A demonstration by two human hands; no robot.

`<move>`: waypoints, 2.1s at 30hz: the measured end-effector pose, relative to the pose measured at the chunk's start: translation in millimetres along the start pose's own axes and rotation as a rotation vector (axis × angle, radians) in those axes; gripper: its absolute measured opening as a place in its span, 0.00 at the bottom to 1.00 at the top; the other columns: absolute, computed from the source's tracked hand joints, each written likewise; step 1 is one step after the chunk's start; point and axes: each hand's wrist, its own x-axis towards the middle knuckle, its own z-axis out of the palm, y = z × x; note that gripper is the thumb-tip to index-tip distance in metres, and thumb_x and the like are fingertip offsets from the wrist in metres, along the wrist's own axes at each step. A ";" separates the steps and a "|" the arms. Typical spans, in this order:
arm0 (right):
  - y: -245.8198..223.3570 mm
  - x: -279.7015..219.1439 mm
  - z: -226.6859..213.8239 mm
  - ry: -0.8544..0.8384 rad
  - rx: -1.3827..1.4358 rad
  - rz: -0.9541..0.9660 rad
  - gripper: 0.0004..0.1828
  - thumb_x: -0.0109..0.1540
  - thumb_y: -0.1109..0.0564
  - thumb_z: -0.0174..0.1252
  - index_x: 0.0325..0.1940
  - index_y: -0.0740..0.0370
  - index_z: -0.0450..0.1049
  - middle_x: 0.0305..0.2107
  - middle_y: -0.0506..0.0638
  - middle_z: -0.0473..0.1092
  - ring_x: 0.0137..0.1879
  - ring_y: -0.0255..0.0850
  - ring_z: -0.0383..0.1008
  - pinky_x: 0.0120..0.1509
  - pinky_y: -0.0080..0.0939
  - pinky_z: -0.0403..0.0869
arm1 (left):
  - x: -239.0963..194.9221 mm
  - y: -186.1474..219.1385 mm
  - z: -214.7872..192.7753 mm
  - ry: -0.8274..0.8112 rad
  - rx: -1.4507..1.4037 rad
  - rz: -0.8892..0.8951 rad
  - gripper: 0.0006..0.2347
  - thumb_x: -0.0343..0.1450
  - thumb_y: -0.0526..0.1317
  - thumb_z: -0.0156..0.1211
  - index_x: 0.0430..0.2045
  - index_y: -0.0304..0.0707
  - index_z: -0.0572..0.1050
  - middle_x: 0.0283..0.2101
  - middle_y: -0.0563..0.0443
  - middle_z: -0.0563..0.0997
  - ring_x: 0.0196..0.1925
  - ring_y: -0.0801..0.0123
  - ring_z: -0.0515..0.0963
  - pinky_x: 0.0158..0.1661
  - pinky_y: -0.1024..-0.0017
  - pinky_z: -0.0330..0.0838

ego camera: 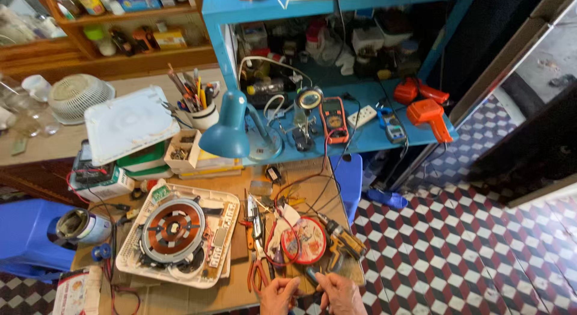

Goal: The person works on a disassembled appliance containing a copper coil, using pliers and scissors to strip and cut wires, then applies green tape to a wire bundle. The person also plugs a power cord into a wall socket and handles a roll of tape.

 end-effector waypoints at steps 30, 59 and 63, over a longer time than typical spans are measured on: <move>-63.1 193.2 -111.7 -0.324 -0.097 -0.100 0.12 0.62 0.52 0.62 0.37 0.64 0.82 0.22 0.50 0.80 0.28 0.31 0.79 0.36 0.31 0.76 | 122.4 94.1 150.3 0.360 -0.405 0.014 0.14 0.72 0.43 0.60 0.40 0.27 0.82 0.35 0.42 0.88 0.22 0.71 0.80 0.24 0.76 0.73; -373.1 217.7 -210.4 -0.163 0.025 -0.678 0.17 0.68 0.51 0.52 0.47 0.68 0.77 0.34 0.52 0.78 0.33 0.34 0.70 0.38 0.34 0.68 | 78.9 318.3 208.8 0.392 -0.206 0.593 0.27 0.76 0.51 0.46 0.67 0.32 0.63 0.70 0.42 0.69 0.73 0.63 0.66 0.68 0.70 0.56; -456.5 293.1 -172.4 -0.266 -0.170 -0.790 0.16 0.68 0.50 0.50 0.51 0.63 0.75 0.37 0.50 0.78 0.39 0.34 0.74 0.40 0.36 0.72 | 113.5 365.7 202.9 0.359 -0.185 0.641 0.27 0.77 0.51 0.41 0.69 0.33 0.59 0.73 0.43 0.64 0.75 0.62 0.61 0.70 0.69 0.52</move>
